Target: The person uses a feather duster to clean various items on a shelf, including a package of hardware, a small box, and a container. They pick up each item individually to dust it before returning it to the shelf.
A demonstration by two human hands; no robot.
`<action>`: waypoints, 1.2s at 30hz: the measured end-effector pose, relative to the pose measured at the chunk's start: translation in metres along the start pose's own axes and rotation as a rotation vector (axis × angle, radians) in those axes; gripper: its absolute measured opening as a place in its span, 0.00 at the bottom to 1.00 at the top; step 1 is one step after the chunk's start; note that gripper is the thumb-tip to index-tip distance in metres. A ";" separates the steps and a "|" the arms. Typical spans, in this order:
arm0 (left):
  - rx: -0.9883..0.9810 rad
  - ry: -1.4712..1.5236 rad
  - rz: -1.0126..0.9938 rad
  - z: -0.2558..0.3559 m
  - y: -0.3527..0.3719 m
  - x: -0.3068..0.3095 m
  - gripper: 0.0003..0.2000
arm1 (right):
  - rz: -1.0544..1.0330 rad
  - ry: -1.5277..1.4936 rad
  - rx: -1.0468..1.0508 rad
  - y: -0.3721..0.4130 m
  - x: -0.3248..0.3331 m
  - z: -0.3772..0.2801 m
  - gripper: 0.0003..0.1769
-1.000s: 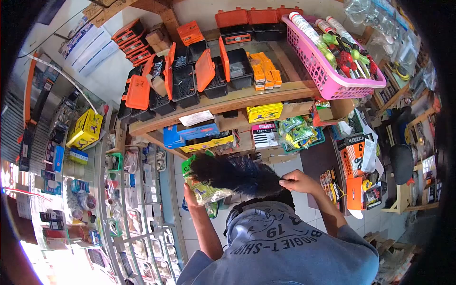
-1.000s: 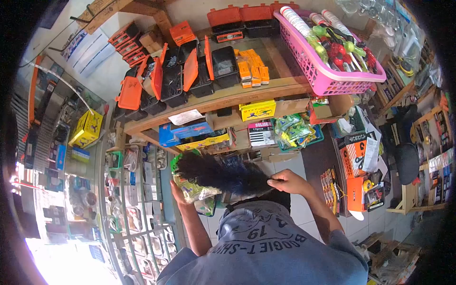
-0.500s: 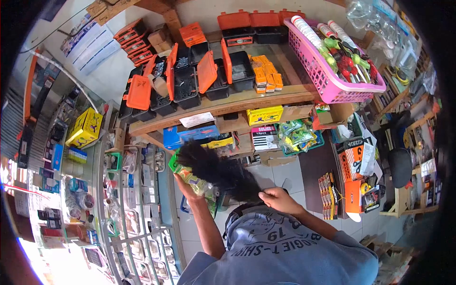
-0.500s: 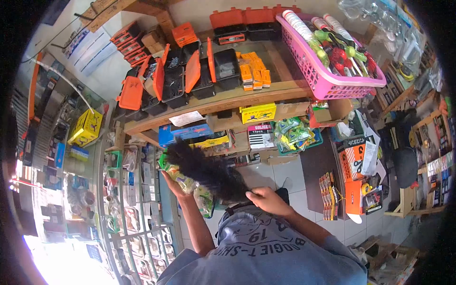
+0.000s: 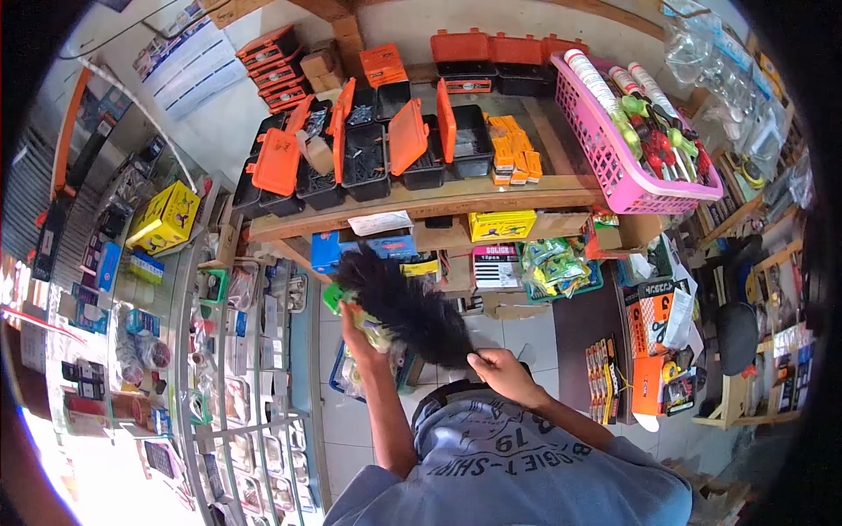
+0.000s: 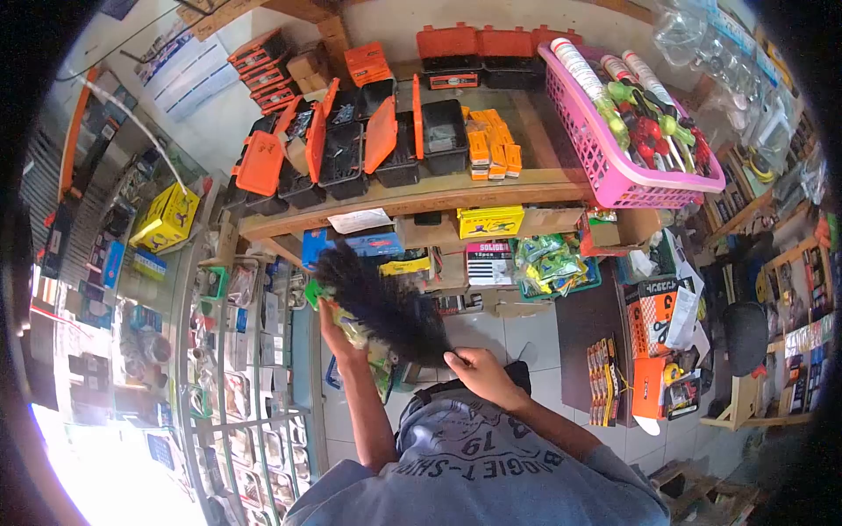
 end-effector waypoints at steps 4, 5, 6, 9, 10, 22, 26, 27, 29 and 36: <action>-0.150 -0.020 0.048 0.039 -0.008 0.002 0.25 | -0.020 0.130 0.030 0.014 0.008 0.003 0.22; -0.163 -0.011 0.056 0.045 -0.008 0.008 0.25 | -0.034 0.141 0.033 0.017 0.010 0.001 0.22; -0.184 -0.018 0.067 0.049 -0.008 0.013 0.25 | -0.004 0.165 0.028 0.020 0.014 -0.002 0.22; -0.222 -0.003 0.114 0.048 -0.003 0.016 0.26 | 0.035 0.185 0.047 0.023 0.019 0.024 0.22; -0.229 0.017 0.113 0.044 -0.003 0.018 0.26 | -0.035 0.200 0.052 0.023 0.017 0.031 0.21; -0.269 0.137 0.083 0.023 -0.023 0.064 0.31 | -0.091 0.246 0.060 0.015 0.024 0.003 0.21; -0.280 0.163 0.137 0.022 -0.009 0.022 0.34 | -0.067 0.160 0.042 0.016 0.032 0.014 0.22; -0.277 0.118 0.140 0.019 -0.011 0.029 0.34 | -0.132 0.142 0.000 0.017 0.033 0.015 0.23; -0.444 -0.288 0.124 0.019 -0.007 0.027 0.34 | -0.190 0.237 -0.024 0.019 0.030 0.026 0.23; -0.287 0.202 -0.205 -0.044 -0.051 0.157 0.34 | -0.164 0.138 -0.060 0.019 0.011 0.027 0.23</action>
Point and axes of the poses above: each hand's wrist, its own y-axis away from the middle knuckle, its own x-axis out of the back of the hand, z = x × y, the point moved 2 cm from there along -y, towards the middle knuckle, and after that the axes turned 8 degrees about -y, right-handed, at the moved point
